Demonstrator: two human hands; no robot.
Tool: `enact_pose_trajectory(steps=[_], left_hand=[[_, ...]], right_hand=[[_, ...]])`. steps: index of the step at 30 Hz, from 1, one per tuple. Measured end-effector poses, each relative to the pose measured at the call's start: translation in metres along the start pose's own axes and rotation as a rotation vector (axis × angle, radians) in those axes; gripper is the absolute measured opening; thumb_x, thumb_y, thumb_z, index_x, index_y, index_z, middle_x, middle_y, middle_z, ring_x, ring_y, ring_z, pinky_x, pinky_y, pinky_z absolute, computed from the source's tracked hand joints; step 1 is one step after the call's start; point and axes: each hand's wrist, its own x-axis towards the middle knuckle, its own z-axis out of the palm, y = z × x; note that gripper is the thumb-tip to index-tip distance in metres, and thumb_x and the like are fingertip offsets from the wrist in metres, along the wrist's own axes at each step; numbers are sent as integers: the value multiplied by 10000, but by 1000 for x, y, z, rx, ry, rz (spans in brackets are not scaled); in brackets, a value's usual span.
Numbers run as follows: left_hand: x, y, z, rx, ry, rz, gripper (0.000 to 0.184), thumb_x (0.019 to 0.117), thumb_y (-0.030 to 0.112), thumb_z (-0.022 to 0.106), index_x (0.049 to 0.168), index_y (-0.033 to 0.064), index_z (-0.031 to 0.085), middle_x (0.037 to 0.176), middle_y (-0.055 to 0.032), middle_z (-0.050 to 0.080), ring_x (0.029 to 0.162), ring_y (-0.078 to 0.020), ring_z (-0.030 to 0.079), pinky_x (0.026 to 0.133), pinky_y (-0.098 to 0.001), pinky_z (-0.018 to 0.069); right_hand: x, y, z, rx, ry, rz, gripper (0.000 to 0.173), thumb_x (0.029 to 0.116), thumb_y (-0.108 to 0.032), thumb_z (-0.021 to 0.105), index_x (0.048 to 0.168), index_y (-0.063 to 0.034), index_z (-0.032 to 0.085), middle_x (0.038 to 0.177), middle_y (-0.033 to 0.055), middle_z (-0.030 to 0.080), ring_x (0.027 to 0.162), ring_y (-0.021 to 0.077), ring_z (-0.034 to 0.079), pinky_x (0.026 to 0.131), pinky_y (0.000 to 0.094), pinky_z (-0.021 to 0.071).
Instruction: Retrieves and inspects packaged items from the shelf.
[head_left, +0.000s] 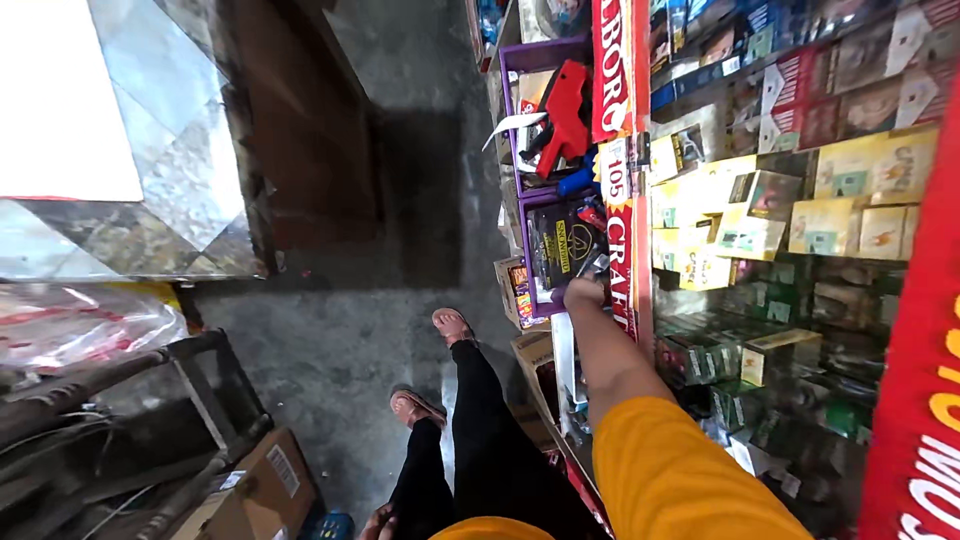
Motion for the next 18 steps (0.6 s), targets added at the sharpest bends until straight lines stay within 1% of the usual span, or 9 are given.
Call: enact_pose_trajectory(steps=[2, 4, 5, 8, 10, 13, 14, 16, 18], left_hand=[[1, -9, -3, -47, 13, 61, 440, 1071, 170, 485, 1447, -58, 477, 1380, -260, 589, 1282, -315, 580, 1111, -458, 434], [5, -18, -10, -60, 15, 136, 441, 1061, 157, 505, 1445, -59, 484, 1366, -263, 600, 1272, -322, 591, 1107, -468, 442], [9, -22, -14, -50, 9, 173, 442, 1058, 171, 515, 1443, -45, 496, 1353, -248, 614, 1258, -311, 603, 1098, -468, 454], [13, -19, -33, -113, -30, 265, 465, 1073, 265, 510, 1459, 6, 496, 1361, -211, 618, 1236, -309, 615, 1041, -496, 497], [-6, 1, -50, -293, -71, 346, 549, 1097, 350, 427, 1538, 27, 382, 1419, -205, 586, 1264, -324, 604, 1034, -511, 502], [-56, 24, -82, -724, -87, 612, 648, 1104, 452, 250, 1613, 65, 147, 1438, -153, 573, 1220, -260, 636, 983, -443, 552], [-75, 26, -96, -903, -79, 681, 610, 1117, 435, 204, 1594, 55, 182, 1391, -154, 580, 1195, -254, 638, 977, -436, 554], [-107, 22, -125, -1162, -17, 810, 533, 1133, 370, 173, 1429, -17, 388, 1193, -151, 661, 1049, -226, 685, 910, -412, 585], [-130, 6, -151, -1262, 8, 910, 463, 1139, 309, 211, 1354, -35, 435, 1109, -146, 687, 984, -216, 706, 878, -396, 600]], right_hand=[[-18, 1, 0, -29, -25, -65, 630, 980, -113, 591, 1510, 117, 342, 1541, 336, 383, 1322, 506, 515, 1002, 646, 474], [-60, 1, 5, -57, 8, -257, 629, 882, -139, 730, 1426, 83, 503, 1577, 329, 333, 1258, 551, 531, 940, 698, 493], [-91, -2, 7, -8, 24, -344, 674, 838, -157, 779, 1427, 47, 524, 1582, 327, 321, 1235, 564, 535, 934, 713, 493], [-222, -11, 7, 55, -37, -660, 753, 862, -185, 749, 1526, -33, 431, 1598, 309, 283, 1209, 510, 581, 960, 655, 513], [-306, -13, 18, 163, -61, -925, 783, 893, -170, 715, 1587, -89, 362, 1619, 235, 318, 1299, 413, 561, 1046, 557, 500], [-413, -16, 43, 498, -239, -1330, 773, 885, -55, 689, 1567, 26, 334, 1527, 223, 481, 1364, 278, 537, 1140, 411, 447], [-441, -17, 52, 601, -303, -1437, 776, 864, -39, 693, 1545, 66, 336, 1450, 216, 555, 1295, 219, 591, 1095, 355, 488], [-488, -22, 61, 691, -389, -1564, 797, 834, -41, 733, 1522, 94, 353, 1366, 190, 610, 1202, 148, 635, 1028, 294, 532], [-521, -28, 62, 705, -448, -1561, 774, 820, -53, 769, 1497, 65, 415, 1354, 156, 624, 1167, 130, 651, 990, 281, 556]])
